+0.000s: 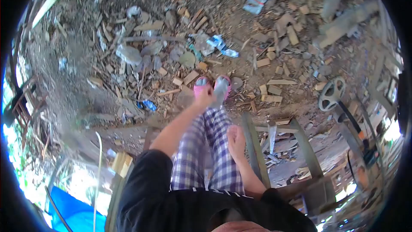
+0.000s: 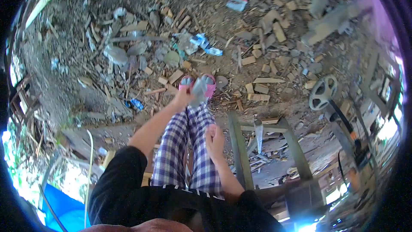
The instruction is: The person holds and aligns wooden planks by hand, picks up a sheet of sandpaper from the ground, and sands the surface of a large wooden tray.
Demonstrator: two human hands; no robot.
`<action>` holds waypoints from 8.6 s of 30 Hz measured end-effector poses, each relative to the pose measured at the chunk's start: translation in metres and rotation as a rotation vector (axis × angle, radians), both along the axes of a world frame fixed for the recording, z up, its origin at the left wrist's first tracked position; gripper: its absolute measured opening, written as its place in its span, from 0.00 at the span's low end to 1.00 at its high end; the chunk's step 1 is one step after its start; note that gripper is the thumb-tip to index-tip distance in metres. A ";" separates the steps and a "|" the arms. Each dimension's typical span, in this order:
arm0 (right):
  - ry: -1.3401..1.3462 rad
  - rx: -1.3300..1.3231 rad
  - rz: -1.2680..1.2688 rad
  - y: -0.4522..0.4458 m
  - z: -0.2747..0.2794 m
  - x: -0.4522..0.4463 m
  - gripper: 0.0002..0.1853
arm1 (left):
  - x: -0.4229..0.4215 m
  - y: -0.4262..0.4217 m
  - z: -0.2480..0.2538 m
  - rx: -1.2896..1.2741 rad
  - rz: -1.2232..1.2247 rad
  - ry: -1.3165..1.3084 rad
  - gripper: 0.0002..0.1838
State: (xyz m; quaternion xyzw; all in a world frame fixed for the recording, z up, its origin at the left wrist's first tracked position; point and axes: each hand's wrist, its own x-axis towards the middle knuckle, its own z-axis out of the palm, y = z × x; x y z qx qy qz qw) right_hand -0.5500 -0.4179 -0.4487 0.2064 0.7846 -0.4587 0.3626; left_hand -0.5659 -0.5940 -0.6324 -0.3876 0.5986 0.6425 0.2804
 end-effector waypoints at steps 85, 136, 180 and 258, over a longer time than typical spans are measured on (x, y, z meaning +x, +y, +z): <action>0.249 -1.063 -1.406 0.179 0.324 -0.509 0.23 | -0.593 0.225 0.490 0.313 -0.888 0.286 0.13; 0.716 -0.334 -1.883 0.599 0.264 -0.648 0.16 | -0.946 0.402 0.436 0.313 -0.509 0.231 0.06; 0.582 -0.020 -1.250 1.402 0.357 -1.388 0.17 | -1.562 1.253 0.520 0.118 -0.674 0.279 0.15; 0.516 0.323 -1.398 2.587 0.351 -2.281 0.21 | -2.556 2.676 0.501 0.311 -1.336 0.380 0.15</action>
